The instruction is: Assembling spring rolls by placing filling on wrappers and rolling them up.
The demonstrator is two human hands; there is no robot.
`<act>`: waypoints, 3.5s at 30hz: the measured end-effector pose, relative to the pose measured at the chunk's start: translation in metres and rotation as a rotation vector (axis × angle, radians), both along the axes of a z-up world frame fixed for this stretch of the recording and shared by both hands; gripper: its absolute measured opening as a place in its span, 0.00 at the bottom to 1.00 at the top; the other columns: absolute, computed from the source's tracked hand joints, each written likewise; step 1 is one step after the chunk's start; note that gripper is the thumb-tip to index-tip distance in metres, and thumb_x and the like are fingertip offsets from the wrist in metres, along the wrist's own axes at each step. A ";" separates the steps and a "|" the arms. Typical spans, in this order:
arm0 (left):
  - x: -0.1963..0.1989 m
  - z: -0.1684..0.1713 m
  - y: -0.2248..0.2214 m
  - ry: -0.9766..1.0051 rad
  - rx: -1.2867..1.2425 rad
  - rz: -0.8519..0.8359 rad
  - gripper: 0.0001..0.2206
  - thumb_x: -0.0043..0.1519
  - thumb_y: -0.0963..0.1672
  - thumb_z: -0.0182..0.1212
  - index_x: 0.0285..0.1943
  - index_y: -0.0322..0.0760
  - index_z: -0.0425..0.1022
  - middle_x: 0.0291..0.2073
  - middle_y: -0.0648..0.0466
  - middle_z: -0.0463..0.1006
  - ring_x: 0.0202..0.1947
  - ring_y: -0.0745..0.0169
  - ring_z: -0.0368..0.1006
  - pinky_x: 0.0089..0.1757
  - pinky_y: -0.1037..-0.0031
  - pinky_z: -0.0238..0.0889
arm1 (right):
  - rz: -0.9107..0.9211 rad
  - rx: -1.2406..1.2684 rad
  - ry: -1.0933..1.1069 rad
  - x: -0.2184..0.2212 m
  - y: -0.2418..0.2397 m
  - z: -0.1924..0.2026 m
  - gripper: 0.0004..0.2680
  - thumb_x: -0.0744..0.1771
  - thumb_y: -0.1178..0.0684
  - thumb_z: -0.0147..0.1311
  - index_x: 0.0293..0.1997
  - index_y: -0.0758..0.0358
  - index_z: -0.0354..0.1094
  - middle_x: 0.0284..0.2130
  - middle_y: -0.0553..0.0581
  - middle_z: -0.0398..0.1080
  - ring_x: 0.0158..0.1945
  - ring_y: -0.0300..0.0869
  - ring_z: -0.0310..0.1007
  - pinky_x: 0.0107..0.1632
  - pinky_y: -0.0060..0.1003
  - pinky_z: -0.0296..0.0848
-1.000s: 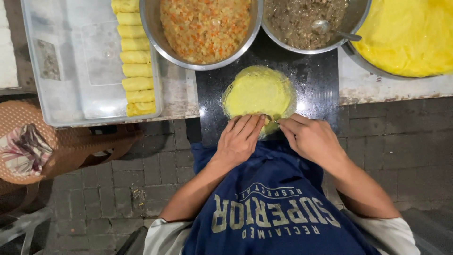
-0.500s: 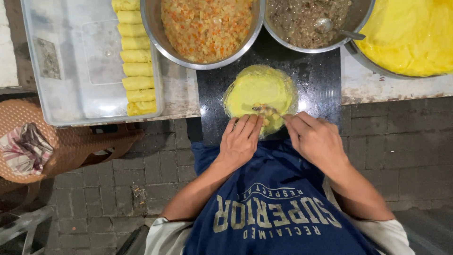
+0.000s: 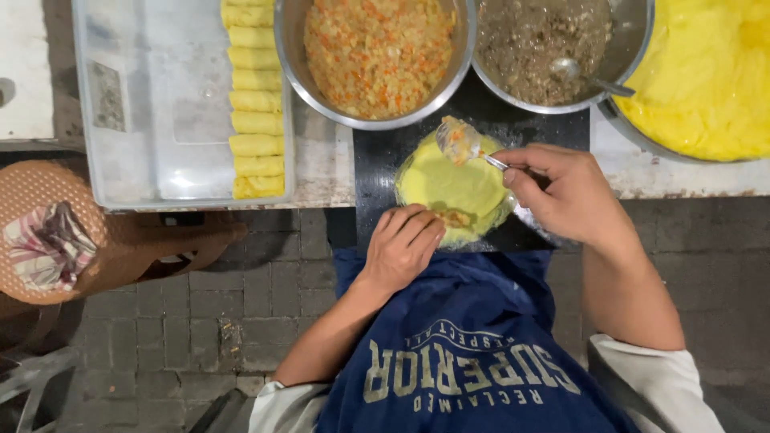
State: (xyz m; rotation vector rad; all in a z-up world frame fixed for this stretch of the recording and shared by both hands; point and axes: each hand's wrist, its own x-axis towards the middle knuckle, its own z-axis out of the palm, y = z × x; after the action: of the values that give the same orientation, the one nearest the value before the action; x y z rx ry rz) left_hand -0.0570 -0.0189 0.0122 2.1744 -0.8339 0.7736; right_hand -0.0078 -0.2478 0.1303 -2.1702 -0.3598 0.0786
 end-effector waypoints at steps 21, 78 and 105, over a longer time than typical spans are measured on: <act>0.012 0.020 -0.029 -0.047 0.095 0.061 0.12 0.65 0.41 0.57 0.55 0.28 0.74 0.49 0.43 0.76 0.51 0.49 0.73 0.44 0.67 0.68 | -0.070 -0.303 -0.014 -0.060 0.011 -0.056 0.07 0.66 0.59 0.53 0.46 0.66 0.74 0.31 0.62 0.74 0.38 0.57 0.76 0.41 0.45 0.76; 0.020 -0.004 -0.033 0.192 -0.170 -0.228 0.03 0.63 0.42 0.62 0.41 0.41 0.81 0.39 0.58 0.81 0.50 0.60 0.74 0.55 0.66 0.55 | -0.104 -0.321 -0.412 -0.101 -0.022 -0.084 0.05 0.64 0.63 0.56 0.42 0.65 0.75 0.31 0.56 0.71 0.33 0.48 0.75 0.36 0.39 0.76; 0.018 0.011 0.023 0.252 0.058 -0.197 0.11 0.65 0.45 0.61 0.51 0.32 0.75 0.47 0.48 0.78 0.51 0.51 0.74 0.50 0.64 0.61 | -0.009 -0.261 -0.140 0.006 0.011 0.013 0.10 0.69 0.65 0.47 0.57 0.77 0.62 0.46 0.72 0.67 0.42 0.55 0.72 0.43 0.47 0.71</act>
State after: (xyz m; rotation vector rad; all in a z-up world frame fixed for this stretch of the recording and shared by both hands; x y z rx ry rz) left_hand -0.0385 0.0039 0.0234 2.1440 -0.9306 0.3732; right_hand -0.0016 -0.2369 0.1435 -2.4423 -0.4400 -0.0337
